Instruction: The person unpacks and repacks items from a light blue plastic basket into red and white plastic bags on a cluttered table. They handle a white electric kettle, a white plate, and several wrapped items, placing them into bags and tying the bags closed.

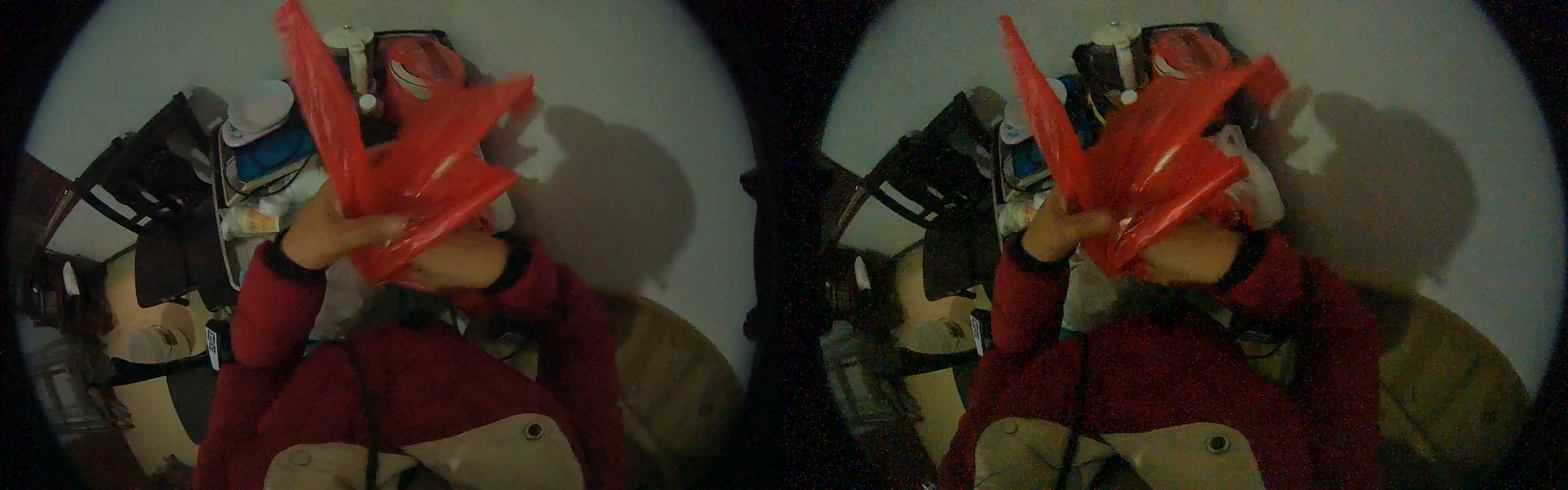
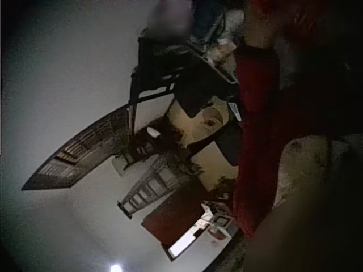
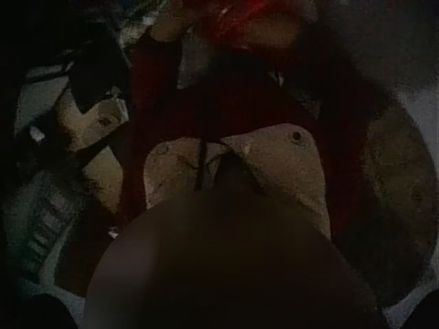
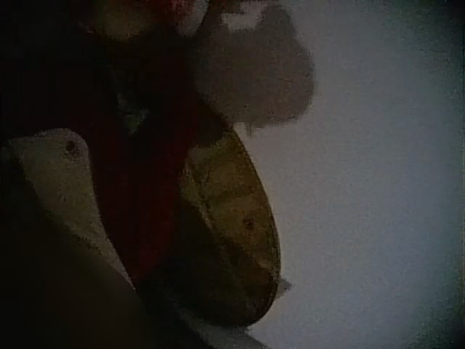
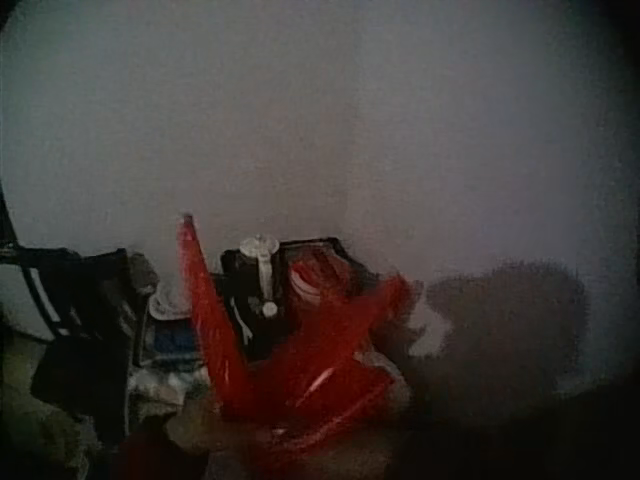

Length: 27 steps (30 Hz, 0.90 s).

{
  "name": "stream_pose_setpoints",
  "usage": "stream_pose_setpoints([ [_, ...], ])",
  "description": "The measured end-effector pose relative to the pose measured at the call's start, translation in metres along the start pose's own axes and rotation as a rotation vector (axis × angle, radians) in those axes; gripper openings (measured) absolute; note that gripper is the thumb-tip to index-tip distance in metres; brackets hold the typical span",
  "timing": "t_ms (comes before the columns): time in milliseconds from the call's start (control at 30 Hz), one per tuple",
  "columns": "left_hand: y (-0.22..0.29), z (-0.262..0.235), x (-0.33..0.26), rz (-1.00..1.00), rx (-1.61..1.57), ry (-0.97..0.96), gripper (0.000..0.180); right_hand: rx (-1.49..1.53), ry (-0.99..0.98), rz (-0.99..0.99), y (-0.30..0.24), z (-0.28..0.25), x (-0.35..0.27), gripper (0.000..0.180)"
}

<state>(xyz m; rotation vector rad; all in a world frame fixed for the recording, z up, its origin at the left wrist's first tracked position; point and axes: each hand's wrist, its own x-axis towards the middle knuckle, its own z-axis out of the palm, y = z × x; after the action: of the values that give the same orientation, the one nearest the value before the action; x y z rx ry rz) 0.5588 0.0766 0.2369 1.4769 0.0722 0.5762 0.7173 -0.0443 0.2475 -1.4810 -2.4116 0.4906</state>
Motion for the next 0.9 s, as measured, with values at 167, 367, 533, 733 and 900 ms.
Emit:
stream_pose_setpoints([
  [167, -0.005, -0.042, 0.009, -0.085, -0.326, 0.548, 0.043, 0.206, 0.259, -0.061, 0.018, 0.05, 0.047, 0.035],
  [367, -0.02, -0.115, -0.013, 0.059, -0.284, 0.783, 0.032, 0.079, -0.178, -0.137, 0.042, -0.012, 0.053, 0.035],
  [533, -0.012, -0.146, -0.028, -0.047, 0.173, 0.686, 0.027, 0.156, 0.402, -0.174, 0.069, -0.082, 0.102, 0.045],
  [733, 0.007, -0.137, -0.054, -0.133, 0.32, 0.395, 0.03, 0.242, 0.259, -0.551, 0.088, -0.029, 0.19, 0.043],
  [900, 0.018, -0.162, -0.064, -0.21, 0.511, 0.587, 0.029, 0.141, 0.069, -0.321, 0.087, -0.034, 0.201, 0.045],
])
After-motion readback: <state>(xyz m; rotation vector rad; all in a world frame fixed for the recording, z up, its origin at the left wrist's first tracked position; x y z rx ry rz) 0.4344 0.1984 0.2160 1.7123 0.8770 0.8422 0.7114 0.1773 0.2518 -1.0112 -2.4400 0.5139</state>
